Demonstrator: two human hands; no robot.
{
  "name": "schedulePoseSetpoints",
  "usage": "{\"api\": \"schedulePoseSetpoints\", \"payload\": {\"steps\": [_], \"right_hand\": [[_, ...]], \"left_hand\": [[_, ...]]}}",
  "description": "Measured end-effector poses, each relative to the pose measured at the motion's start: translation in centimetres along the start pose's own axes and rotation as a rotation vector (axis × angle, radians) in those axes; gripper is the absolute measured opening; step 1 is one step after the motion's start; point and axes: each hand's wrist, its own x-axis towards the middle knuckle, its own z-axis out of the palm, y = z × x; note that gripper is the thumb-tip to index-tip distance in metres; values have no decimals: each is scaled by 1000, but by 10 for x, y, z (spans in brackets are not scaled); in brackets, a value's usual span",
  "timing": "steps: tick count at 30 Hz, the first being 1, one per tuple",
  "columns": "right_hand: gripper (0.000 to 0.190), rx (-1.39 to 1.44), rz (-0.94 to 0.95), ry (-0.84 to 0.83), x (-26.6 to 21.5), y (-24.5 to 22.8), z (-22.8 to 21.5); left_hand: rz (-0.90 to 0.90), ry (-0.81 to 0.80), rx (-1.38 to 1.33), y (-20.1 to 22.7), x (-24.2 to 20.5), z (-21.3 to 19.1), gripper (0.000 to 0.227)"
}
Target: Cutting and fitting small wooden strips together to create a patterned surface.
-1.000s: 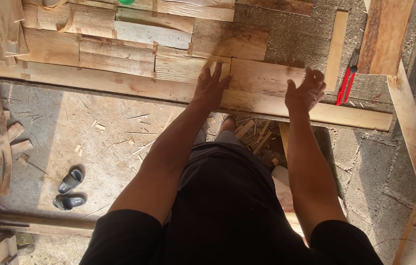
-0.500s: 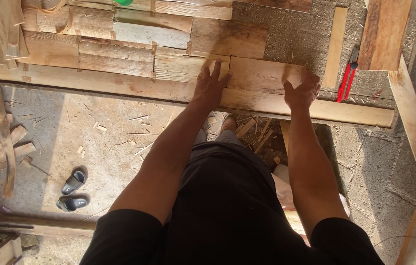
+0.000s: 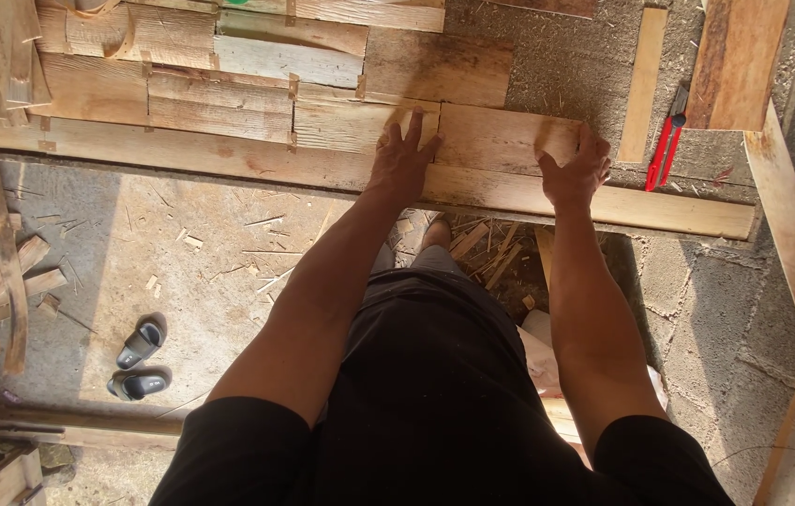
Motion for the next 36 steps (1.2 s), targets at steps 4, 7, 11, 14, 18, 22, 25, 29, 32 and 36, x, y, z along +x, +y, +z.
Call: {"api": "schedulePoseSetpoints", "payload": {"steps": [4,7,11,14,18,22,25,29,32,36], "right_hand": [[89,25,1,12,-1,3,1],[88,82,68,-13,-6,-7,-4],[89,-57,17,-28,-5,-10,-3],[89,-142,46,-61,-11,-34,-14],[83,-344,-14,-116,-15,-63,-21],[72,-346,-202,-167,-9,-62,8],[77,-349,-389,-257,-11,-74,23],[85,-280,-432,-316,-14,-89,28],[87,-217,-396,-327,-14,-95,28],[90,-120,-333,-341,-16,-98,26]], "left_hand": [[-2,-12,0,0,2,-1,79],[-3,-17,16,0,3,3,79],[0,-14,50,3,2,-3,76],[-8,-32,90,8,2,-8,73],[-15,-68,202,11,7,-5,72],[-5,-84,245,12,4,-9,71],[-12,-87,226,10,5,-8,71],[-7,-79,194,8,5,-4,71],[-7,-74,176,7,5,-5,73],[-7,-81,161,9,1,-11,75]]}}
